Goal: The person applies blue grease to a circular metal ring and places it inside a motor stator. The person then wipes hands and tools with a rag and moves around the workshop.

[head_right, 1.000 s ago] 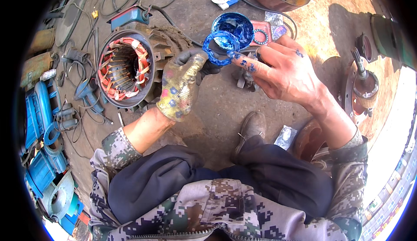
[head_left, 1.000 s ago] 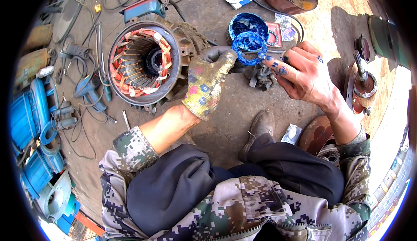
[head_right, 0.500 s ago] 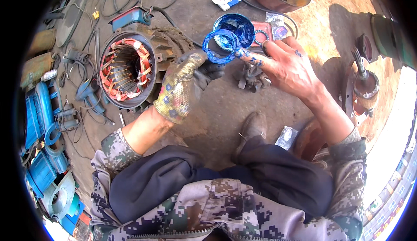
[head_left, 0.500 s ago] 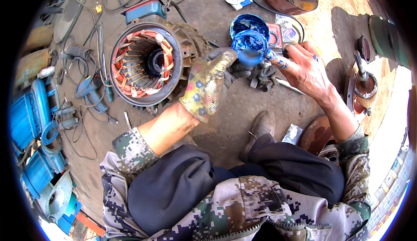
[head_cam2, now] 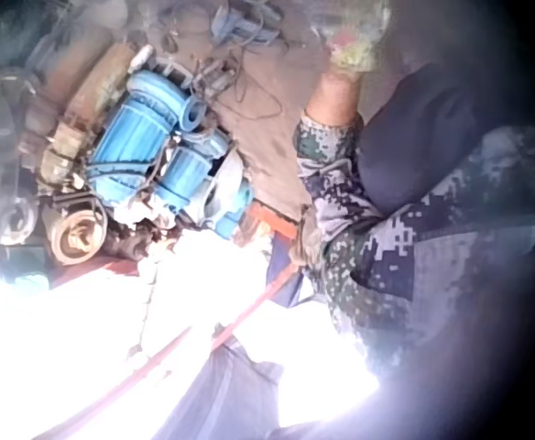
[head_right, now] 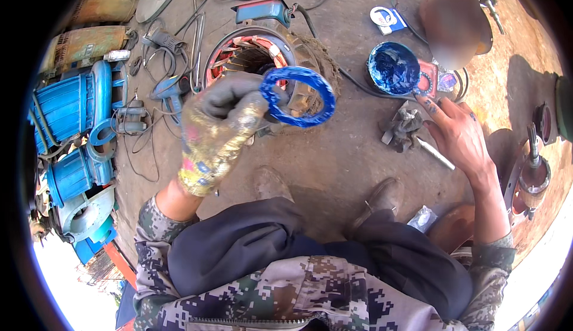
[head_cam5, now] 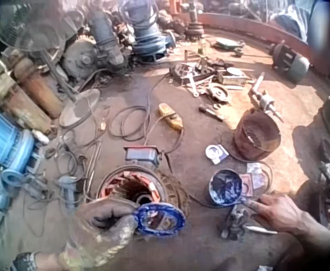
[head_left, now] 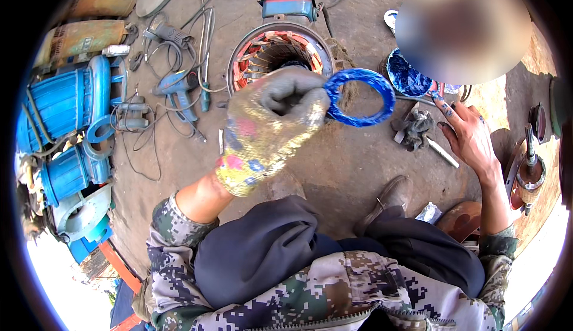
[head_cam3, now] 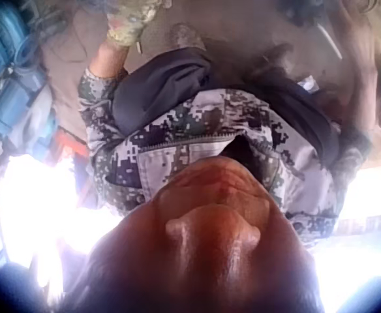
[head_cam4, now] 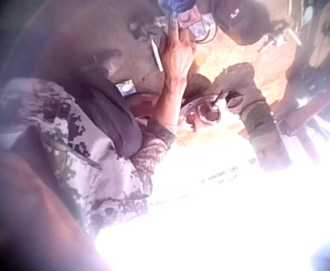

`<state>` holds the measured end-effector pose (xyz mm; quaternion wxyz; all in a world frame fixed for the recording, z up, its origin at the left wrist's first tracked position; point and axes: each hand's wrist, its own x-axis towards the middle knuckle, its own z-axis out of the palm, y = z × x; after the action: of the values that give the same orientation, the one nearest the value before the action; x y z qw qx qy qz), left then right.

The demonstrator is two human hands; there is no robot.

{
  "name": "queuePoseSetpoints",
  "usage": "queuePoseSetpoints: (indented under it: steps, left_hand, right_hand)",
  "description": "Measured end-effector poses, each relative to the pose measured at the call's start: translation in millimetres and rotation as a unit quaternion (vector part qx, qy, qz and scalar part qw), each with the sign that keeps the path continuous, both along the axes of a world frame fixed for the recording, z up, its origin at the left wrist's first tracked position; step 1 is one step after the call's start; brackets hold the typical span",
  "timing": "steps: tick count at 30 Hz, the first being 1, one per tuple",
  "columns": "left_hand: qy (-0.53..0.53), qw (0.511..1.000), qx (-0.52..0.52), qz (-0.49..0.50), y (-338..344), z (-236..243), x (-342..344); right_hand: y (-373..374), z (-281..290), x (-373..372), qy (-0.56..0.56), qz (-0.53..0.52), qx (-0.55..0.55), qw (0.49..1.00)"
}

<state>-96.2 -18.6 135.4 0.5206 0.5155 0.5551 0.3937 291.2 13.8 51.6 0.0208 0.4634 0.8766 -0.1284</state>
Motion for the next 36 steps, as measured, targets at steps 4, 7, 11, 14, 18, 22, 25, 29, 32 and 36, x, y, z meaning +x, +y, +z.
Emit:
queuePoseSetpoints:
  steps: [4, 7, 11, 14, 18, 22, 25, 29, 32, 36]
  left_hand:
    - [0.2, 0.971, 0.088, 0.092, 13, 13, -56]
    - [0.395, 0.906, 0.153, -0.013, 30, 10, -80]
    - [0.477, 0.849, 0.19, -0.12, 44, 2, -74]
    - [0.511, 0.819, 0.192, -0.178, 56, -7, -67]
    - [0.586, 0.754, 0.165, -0.246, 70, -28, -56]
    - [0.555, 0.762, 0.166, -0.289, 69, -34, -52]
    - [0.476, 0.802, 0.192, -0.305, 74, -47, -53]
    - [0.533, 0.76, 0.121, -0.35, 72, -48, -60]
    - [0.504, 0.795, 0.152, -0.301, 75, -76, -64]
    - [0.53, 0.776, 0.079, -0.334, 84, -61, -55]
  right_hand:
    - [6, 5, -13, 0.003, 0.002, -0.054, 0.999]
    - [8, 2, -18, 0.04, 0.022, -0.039, 0.998]
    - [8, 4, -20, 0.034, 0.023, -0.052, 0.998]
    - [5, 3, -20, 0.037, -0.001, -0.068, 0.997]
    - [2, -2, -15, 0.046, 0.002, -0.073, 0.996]
    - [0, -7, -7, 0.039, -0.009, -0.084, 0.996]
    - [-1, -12, -1, 0.026, -0.018, -0.094, 0.995]
    - [1, -14, -10, 0.03, -0.015, -0.107, 0.994]
    - [0, -20, -2, 0.029, -0.018, -0.109, 0.993]
    - [-1, -21, -3, 0.045, -0.014, -0.11, 0.993]
